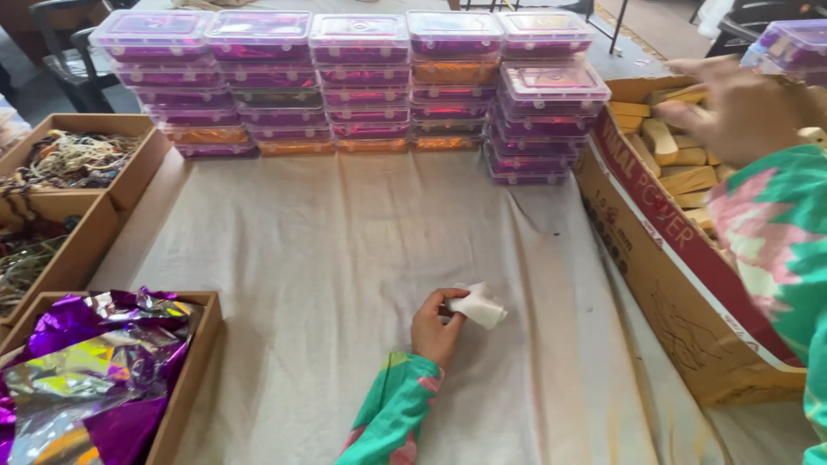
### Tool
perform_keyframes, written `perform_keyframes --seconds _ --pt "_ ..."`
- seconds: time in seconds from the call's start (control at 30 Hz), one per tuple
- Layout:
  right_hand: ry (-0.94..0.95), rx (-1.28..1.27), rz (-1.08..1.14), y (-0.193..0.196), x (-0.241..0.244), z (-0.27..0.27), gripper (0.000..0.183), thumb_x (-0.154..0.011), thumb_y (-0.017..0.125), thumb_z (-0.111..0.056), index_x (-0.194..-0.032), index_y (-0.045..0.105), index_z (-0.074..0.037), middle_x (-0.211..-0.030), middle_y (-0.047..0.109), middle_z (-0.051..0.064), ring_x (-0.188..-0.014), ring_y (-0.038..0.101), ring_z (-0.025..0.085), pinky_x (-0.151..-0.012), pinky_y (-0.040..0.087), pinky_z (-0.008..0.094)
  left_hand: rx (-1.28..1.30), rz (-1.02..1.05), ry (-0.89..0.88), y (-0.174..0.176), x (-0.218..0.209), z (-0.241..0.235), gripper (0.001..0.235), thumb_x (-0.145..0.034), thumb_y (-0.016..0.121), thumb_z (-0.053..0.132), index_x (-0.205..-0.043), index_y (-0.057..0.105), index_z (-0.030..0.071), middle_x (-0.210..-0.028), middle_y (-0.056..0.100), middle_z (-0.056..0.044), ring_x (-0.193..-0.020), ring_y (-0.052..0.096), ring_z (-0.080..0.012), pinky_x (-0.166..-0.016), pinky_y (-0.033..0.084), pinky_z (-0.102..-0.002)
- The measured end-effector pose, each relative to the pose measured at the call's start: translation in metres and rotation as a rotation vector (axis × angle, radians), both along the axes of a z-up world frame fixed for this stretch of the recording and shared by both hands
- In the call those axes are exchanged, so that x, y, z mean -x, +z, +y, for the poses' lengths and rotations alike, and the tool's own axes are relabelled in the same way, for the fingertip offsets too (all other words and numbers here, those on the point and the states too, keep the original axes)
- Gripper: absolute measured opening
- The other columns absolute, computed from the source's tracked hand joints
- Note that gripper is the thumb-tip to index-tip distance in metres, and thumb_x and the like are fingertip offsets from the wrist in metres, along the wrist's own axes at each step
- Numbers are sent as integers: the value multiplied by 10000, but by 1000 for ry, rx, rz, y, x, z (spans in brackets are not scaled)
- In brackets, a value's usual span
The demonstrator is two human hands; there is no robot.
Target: The person picks up a small rectangular wooden block from a cardboard box and rubs its surfaces with a white cloth. They rotate the block to clean different sides and edges, then place it on the table and repeat the process with a second wooden block.
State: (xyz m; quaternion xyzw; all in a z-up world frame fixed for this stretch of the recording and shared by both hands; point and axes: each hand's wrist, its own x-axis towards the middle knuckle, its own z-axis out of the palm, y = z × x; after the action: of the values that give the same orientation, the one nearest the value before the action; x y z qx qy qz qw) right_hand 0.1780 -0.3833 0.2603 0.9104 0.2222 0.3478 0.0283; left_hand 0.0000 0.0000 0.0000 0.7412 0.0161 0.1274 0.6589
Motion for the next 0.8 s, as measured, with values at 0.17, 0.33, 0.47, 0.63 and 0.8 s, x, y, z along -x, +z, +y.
perform_keyframes --seconds 0.17,0.33,0.47,0.63,0.8 --pt "-519 551 -123 -37 28 -104 624 -932 702 -523 -1481 584 -250 -1291 660 -13 -1073 688 168 -871 579 348 -12 15 -58 -8 -2 -3 296 -819 734 52 -1098 756 147 -974 770 -10 -746 675 -132 -665 561 -280" --pt "-638 500 109 -114 20 -176 760 -921 685 -577 -1609 524 -297 -1395 656 -22 -1205 676 175 -962 578 378 -35 29 -103 -7 -2 -3 303 -816 731 49 -1102 752 144 -977 768 -10 -749 678 -114 -663 579 -267" --pt "-552 228 619 -181 -41 -248 1096 -809 725 -699 -1576 332 -23 -1413 575 216 -1262 605 370 -1027 535 455 -81 42 -102 -5 0 -2 302 -823 716 38 -1109 751 129 -915 764 -19 -720 675 -112 -650 564 -260" --pt "-474 -63 633 -167 -31 -212 1176 -804 752 -588 -1714 196 -92 -1436 531 282 -1267 580 427 -1019 508 494 -88 55 -121 -2 4 -4 300 -828 714 31 -1113 747 118 -880 752 -19 -709 666 -107 -654 554 -254" --pt "-576 201 634 -162 -31 -223 618 -853 762 -483 -1420 621 -281 -1340 683 103 -1228 693 309 -1004 592 436 -127 79 -103 -3 4 -5 295 -818 719 22 -1097 751 113 -859 745 -21 -689 654 -101 -627 546 -256"
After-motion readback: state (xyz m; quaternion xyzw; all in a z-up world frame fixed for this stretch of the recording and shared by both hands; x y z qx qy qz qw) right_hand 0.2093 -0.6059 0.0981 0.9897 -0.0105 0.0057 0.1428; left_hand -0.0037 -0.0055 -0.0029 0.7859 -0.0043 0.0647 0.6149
